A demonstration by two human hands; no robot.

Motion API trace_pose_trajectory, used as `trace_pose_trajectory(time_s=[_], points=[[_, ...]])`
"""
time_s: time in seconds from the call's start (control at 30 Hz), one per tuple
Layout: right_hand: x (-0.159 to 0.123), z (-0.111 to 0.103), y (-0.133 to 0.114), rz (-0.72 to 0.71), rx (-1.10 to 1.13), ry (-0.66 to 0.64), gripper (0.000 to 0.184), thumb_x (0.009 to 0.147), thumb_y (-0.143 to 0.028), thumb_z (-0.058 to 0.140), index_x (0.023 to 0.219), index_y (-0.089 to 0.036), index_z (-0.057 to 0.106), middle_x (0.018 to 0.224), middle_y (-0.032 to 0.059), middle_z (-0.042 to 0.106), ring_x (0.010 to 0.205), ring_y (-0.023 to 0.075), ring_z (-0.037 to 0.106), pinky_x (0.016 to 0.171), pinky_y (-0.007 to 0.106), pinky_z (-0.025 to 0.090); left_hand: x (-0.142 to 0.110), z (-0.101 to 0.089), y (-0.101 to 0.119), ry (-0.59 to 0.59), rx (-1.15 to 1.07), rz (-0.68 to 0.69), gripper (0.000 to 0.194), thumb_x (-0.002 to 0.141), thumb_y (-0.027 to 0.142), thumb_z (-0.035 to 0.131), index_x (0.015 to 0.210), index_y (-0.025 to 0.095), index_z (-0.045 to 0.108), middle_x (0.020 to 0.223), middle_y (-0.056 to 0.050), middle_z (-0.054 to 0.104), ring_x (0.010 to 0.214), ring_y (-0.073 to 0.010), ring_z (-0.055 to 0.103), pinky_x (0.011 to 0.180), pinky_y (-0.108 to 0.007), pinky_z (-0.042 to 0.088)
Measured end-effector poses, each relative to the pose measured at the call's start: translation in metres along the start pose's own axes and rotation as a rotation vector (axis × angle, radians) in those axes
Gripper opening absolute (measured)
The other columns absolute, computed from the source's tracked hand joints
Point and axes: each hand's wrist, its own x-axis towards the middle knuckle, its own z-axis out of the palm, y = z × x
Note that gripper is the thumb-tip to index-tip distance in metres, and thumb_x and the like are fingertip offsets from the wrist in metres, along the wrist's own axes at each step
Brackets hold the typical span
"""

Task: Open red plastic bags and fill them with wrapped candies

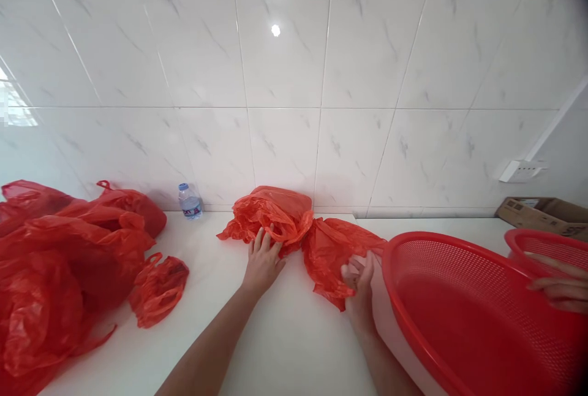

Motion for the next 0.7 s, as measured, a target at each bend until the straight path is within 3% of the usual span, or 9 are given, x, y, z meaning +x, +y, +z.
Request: trace_pose_trajectory(time_s=[0.17,0.27,0.47,0.7], points=[[-0.015,0.009,0.01,-0.348,-0.522,-0.344,0.081,0.079,-0.04,0.061,0.146,-0.031,0.018,0.144,0.0089,0.037,0.125,0.0282,0.042,0.095,0.042,0.043,0.048,0.022,-0.006,-0.063,-0.063,-0.149,0.051,0.086,0.047,0.046,0.133,0.026,0.045,0.142,-0.009,0.037,0.134,-0.0338,0.022,0.102,-0.049,0.029],[-0.006,0.017,0.022,-0.471,-0.772,-0.459,0.072,0.076,-0.035,0.063,0.141,-0.028,0.034,0.142,0.0104,0.039,0.129,0.0314,0.038,0.1,0.047,0.037,0.066,0.031,-0.009,-0.088,-0.073,-0.178,0.05,0.087,0.048,0.041,0.133,0.028,0.043,0.14,-0.009,0.04,0.133,-0.0337,0.024,0.101,-0.05,0.029],[0.024,0.027,0.035,-0.497,-0.927,-0.344,0.057,0.08,-0.026,0.055,0.135,-0.02,0.045,0.134,0.0142,0.046,0.122,0.031,0.044,0.098,0.047,0.04,0.08,0.037,-0.008,-0.178,-0.088,-0.224,0.061,0.081,0.049,0.049,0.135,0.024,0.039,0.14,-0.012,0.039,0.133,-0.0356,0.023,0.101,-0.055,0.026],[0.01,0.032,0.009,-0.787,-0.941,-0.216,0.052,0.085,-0.023,0.047,0.136,-0.02,0.042,0.137,0.0133,0.043,0.124,0.0306,0.04,0.1,0.05,0.035,0.065,0.006,-0.009,-0.205,-0.104,-0.181,0.068,0.068,0.047,0.064,0.13,0.027,0.043,0.14,-0.01,0.039,0.131,-0.0347,0.028,0.096,-0.05,0.035]])
